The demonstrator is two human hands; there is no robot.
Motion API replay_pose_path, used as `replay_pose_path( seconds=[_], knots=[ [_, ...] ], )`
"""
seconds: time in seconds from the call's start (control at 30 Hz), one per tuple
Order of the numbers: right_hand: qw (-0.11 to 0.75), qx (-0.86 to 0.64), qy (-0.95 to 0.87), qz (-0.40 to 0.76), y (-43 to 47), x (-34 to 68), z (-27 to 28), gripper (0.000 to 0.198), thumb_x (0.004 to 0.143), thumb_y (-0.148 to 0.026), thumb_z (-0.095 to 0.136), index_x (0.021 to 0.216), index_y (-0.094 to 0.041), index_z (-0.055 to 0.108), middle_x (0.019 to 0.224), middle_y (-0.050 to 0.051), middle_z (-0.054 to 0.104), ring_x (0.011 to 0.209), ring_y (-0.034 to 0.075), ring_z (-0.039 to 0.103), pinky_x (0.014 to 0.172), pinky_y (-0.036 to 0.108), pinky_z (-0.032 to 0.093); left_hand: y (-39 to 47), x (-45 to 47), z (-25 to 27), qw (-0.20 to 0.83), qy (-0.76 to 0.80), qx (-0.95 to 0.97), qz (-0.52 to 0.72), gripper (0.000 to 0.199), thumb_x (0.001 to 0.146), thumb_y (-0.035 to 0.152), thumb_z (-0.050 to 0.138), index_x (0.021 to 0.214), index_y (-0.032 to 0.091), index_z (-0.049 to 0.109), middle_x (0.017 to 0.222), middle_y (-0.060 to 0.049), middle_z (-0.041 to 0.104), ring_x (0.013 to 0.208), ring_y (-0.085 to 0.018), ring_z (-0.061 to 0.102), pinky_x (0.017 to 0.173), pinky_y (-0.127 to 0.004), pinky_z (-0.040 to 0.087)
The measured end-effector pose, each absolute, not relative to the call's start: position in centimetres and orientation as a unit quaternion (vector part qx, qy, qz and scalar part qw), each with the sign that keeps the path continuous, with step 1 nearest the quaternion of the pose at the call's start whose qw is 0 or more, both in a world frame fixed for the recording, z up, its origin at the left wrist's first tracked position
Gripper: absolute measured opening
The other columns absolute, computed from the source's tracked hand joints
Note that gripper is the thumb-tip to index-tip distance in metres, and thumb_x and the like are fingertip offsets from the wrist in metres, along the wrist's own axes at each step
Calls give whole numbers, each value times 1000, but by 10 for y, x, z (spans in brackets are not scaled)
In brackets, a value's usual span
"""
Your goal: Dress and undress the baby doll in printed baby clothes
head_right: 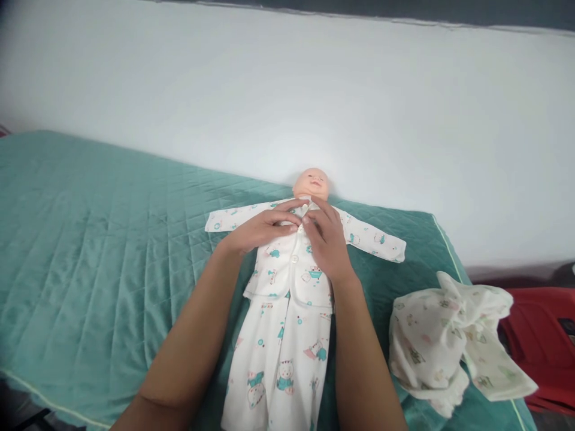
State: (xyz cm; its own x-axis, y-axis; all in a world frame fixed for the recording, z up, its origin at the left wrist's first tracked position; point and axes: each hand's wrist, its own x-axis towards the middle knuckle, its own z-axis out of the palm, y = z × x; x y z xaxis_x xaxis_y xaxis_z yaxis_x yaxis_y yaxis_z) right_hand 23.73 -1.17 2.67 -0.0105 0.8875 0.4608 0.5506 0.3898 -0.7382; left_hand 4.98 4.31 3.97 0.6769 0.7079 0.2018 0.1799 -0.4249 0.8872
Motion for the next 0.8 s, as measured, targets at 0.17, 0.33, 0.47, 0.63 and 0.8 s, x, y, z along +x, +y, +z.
replay_pose_path(
  seconds=[0.17,0.33,0.47,0.63,0.8],
  knots=[
    [478,-522,-680,193,-12,239,26,26,99,-40,46,82,-25,57,144,3,54,138,22,43,117,50,30,44,51,38,444,281,802,286,21,93,37,57,105,31,74,159,4,39,150,-20,33,120,-37,35],
    [494,-503,-678,209,-13,239,28,29,98,-38,49,74,-24,55,140,2,57,134,22,47,116,49,32,44,54,39,424,279,810,295,19,92,35,59,101,29,74,158,3,41,148,-20,35,122,-37,31],
    [501,-481,-688,209,-12,240,28,29,99,-39,48,75,-24,56,138,2,58,133,22,48,116,50,32,43,56,41,409,284,815,297,18,91,37,61,99,27,74,156,1,44,147,-20,37,122,-37,30],
    [506,-464,-698,205,-12,241,28,31,99,-42,47,75,-25,56,137,2,59,133,23,48,116,49,33,40,59,46,392,296,820,295,19,91,40,61,98,27,73,154,1,46,147,-21,36,123,-40,29],
    [534,-463,-667,239,-14,242,29,31,99,-45,45,77,-25,55,135,3,60,132,24,50,115,48,36,40,55,46,399,285,823,288,21,92,38,60,105,30,73,157,1,41,149,-21,33,122,-41,30]
  ],
)
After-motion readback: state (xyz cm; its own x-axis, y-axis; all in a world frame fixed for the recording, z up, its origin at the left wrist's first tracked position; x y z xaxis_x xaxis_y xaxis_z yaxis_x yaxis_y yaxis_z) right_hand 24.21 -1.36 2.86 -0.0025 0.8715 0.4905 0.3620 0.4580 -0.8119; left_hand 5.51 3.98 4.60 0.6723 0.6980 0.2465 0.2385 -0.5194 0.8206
